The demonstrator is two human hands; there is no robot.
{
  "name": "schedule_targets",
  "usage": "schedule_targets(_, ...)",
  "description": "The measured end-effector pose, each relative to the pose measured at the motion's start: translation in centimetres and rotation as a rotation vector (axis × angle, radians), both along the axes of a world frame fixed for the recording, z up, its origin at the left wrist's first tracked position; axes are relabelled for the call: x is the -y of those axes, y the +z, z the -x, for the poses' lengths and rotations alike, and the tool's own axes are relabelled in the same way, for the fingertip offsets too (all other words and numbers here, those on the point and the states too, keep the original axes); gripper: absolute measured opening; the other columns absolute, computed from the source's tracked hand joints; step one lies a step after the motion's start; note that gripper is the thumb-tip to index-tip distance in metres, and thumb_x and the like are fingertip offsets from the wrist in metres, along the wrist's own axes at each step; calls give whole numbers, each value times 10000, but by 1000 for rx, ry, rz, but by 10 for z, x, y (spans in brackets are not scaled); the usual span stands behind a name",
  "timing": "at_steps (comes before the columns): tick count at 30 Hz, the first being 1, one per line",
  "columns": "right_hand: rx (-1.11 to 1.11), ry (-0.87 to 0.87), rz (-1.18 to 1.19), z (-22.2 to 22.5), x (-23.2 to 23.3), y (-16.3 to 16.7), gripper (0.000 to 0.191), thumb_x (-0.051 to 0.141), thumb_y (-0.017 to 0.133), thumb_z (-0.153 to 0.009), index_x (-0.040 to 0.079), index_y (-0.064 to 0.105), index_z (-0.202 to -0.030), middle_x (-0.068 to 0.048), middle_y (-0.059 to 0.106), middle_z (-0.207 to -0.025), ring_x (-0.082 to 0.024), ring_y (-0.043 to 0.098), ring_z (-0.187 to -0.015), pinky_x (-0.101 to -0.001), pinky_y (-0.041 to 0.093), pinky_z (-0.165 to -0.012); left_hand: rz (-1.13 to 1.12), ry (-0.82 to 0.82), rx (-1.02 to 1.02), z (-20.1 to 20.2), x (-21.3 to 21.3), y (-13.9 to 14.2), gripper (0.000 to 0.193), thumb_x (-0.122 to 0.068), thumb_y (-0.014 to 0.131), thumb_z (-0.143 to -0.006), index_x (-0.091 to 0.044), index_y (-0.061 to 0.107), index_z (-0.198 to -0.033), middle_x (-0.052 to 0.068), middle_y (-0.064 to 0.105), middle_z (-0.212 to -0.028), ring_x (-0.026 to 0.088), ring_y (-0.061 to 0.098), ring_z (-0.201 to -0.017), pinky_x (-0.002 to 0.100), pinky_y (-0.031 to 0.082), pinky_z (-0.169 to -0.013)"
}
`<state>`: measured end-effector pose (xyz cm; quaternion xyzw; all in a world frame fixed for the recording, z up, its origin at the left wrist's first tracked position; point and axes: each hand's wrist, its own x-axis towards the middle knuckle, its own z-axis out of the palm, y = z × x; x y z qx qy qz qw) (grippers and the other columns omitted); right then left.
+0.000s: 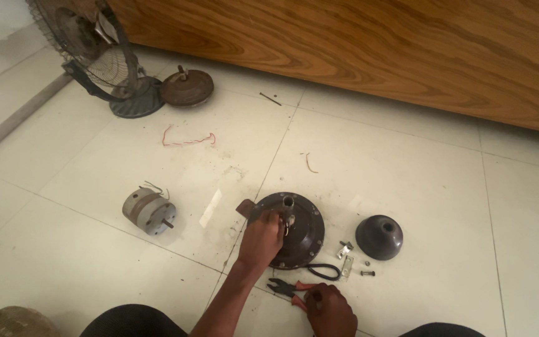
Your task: The person sits on the floor and disassembles a ceiling fan motor assembly. They use pliers to loosen parts, unscrew and remove the fan hub components by hand, lift off the housing cover, and work on the central shaft with pliers while small screws and brackets lie on the floor.
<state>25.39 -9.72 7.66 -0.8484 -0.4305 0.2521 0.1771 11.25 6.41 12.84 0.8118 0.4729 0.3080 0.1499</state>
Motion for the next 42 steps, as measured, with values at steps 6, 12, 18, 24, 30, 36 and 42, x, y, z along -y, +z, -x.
schedule_targets(6, -25, -98, -138, 4, 3, 22, 150, 274, 768, -842, 197, 762, -970, 9, 795, -966, -212, 765, -815, -372, 583, -746, -24, 6, 47, -2, 0, -3, 179, -146, 590, -983, 23, 619, -1032, 234, 675, -969, 405, 710, -761, 461, 580, -636)
schedule_targets(12, -288, -12, -552, -4, -30, 73, 396, 232, 784, -824, 77, 699, -1178, -107, 758, -1033, -206, 788, -859, -340, 639, -663, 4, 42, -10, -6, 4, -4, 212, -156, 605, -960, 31, 594, -1059, 247, 667, -975, 416, 709, -735, 472, 580, -611)
schedule_targets(18, -255, 339, -852, -9, -97, 122, 614, 176, 795, -844, 27, 551, -1387, -193, 703, -1215, -288, 718, -1002, -370, 605, -762, 68, 6, -5, -6, 4, 3, 220, -178, 640, -944, 9, 596, -1051, 256, 673, -986, 432, 701, -786, 487, 575, -670)
schedule_targets(24, -287, 386, -612, -21, -127, 139, 258, 159, 731, -918, 84, 636, -1147, -152, 773, -872, -282, 762, -741, -384, 592, -663, -33, -116, 105, 0, 0, 26, 253, -75, 660, -862, 10, 630, -1099, 226, 708, -944, 436, 697, -837, 489, 561, -699)
schedule_targets(30, -259, 516, -636, -35, -127, 142, 229, 35, 671, -894, 45, 548, -1087, -184, 748, -897, -399, 728, -832, -430, 559, -666, 81, -139, -76, 4, -11, 71, 228, -83, 694, -834, -121, 735, -1055, 101, 755, -841, 290, 740, -723, 428, 556, -721)
schedule_targets(36, -246, 529, -594, -36, -127, 143, 318, -10, 641, -863, 67, 546, -1156, -176, 755, -910, -406, 728, -854, -450, 559, -689, 248, -173, -117, 4, -13, 97, 86, -116, 697, -828, -143, 753, -888, 38, 767, -760, 206, 738, -669, 380, 563, -643)
schedule_targets(42, -185, 536, -595, -41, -130, 141, 373, 1, 666, -856, 68, 557, -1206, -179, 763, -927, -392, 741, -893, -449, 579, -717, 202, -151, -277, 3, -19, 89, 121, -254, 750, -841, -133, 752, -848, 56, 750, -730, 261, 731, -716, 408, 563, -672)
